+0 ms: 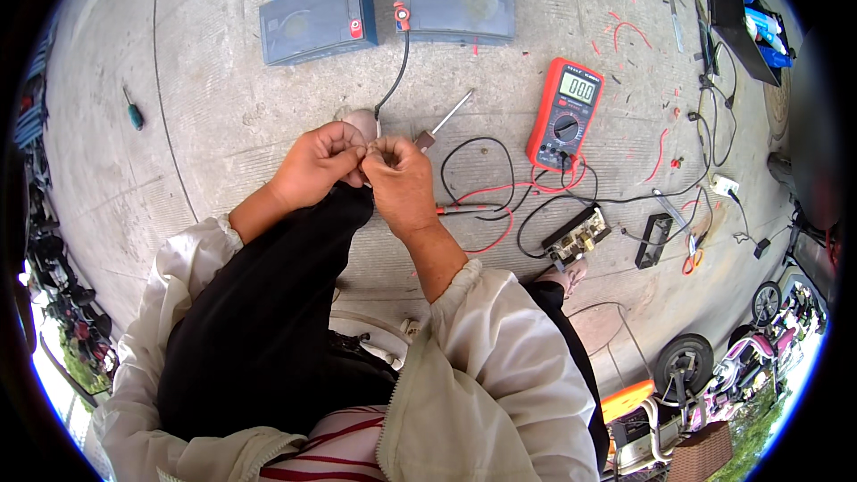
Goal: The person tests a battery pack and a small electronic module using a multimeter and pliers. They connect wires to the battery terminals, measure voltage, strip wire ends, and reattach connections to the module.
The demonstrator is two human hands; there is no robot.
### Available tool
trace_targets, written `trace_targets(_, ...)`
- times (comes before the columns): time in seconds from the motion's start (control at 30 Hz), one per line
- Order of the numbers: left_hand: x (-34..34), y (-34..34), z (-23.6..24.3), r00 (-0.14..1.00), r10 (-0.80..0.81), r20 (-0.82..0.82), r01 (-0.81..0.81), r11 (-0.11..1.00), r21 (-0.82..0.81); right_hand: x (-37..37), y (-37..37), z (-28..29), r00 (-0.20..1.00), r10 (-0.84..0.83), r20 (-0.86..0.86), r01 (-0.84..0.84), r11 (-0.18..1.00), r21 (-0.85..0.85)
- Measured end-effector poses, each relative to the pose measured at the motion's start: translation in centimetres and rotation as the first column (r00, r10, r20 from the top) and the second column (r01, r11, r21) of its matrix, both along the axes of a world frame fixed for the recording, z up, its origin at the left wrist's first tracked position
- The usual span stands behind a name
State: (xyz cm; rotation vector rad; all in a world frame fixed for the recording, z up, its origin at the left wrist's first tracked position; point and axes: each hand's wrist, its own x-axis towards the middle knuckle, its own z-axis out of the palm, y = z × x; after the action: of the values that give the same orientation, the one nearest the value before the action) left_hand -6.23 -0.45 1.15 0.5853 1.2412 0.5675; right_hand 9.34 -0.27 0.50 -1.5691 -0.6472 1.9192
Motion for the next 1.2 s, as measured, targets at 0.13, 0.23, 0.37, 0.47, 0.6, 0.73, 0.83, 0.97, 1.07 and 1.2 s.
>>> trace_targets(0.13, -0.2, -0.2, -0.3, 0.998, 0.023, 0.066, -0.023, 1.0, 0.009, -0.1, -0.3, -0.2, 0.983, -0.098, -0.152, 0.086, 0.993, -0.083)
trace_targets(0.23, -0.3, -0.2, -0.2, 0.997, 0.033, 0.076, -0.033, 0.999, -0.002, 0.3, -0.2, -0.1, 0.998, -0.018, -0.068, 0.018, 1.0, -0.005)
trace_targets(0.37, -0.1, 0.3, 0.7, 1.0, 0.017, 0.012, -0.017, 1.0, -0.01, 0.5, 0.6, 0.8, 0.954, 0.162, 0.252, -0.226, 0.941, 0.251)
trace_targets(0.47, -0.2, 0.8, 1.3, 0.999, -0.016, -0.051, 0.018, 0.999, 0.048, 0.5, 0.7, 1.0, 0.921, 0.184, 0.344, -0.299, 0.898, 0.322)
trace_targets(0.6, -0.7, 1.1, 1.2, 0.943, -0.146, -0.299, 0.214, 0.954, 0.21, 0.4, 0.7, 1.4, 0.904, 0.19, 0.383, -0.332, 0.877, 0.348)
trace_targets(0.73, -0.5, 1.5, 1.5, 0.868, -0.166, -0.468, 0.337, 0.889, 0.311, 0.3, 0.5, 1.1, 0.914, 0.189, 0.359, -0.305, 0.903, 0.303)
trace_targets(0.83, -0.8, 1.4, 1.5, 0.851, -0.181, -0.492, 0.376, 0.865, 0.332, 0.2, 0.4, 0.9, 0.928, 0.191, 0.321, -0.29, 0.91, 0.297)
trace_targets(0.97, -0.6, 1.0, 1.5, 0.98, -0.078, -0.185, 0.121, 0.965, 0.231, 0.2, 0.6, 1.2, 0.943, 0.181, 0.279, -0.264, 0.917, 0.298)
trace_targets(1.07, -0.5, 1.0, 1.8, 0.995, -0.041, -0.086, 0.055, 0.985, 0.163, 0.2, 0.8, 1.3, 0.924, 0.213, 0.318, -0.316, 0.892, 0.322)
trace_targets(1.2, -1.0, 0.8, 1.6, 0.971, -0.15, -0.185, 0.184, 0.966, 0.181, 0.4, 0.8, 1.0, 0.898, 0.25, 0.361, -0.382, 0.85, 0.362)
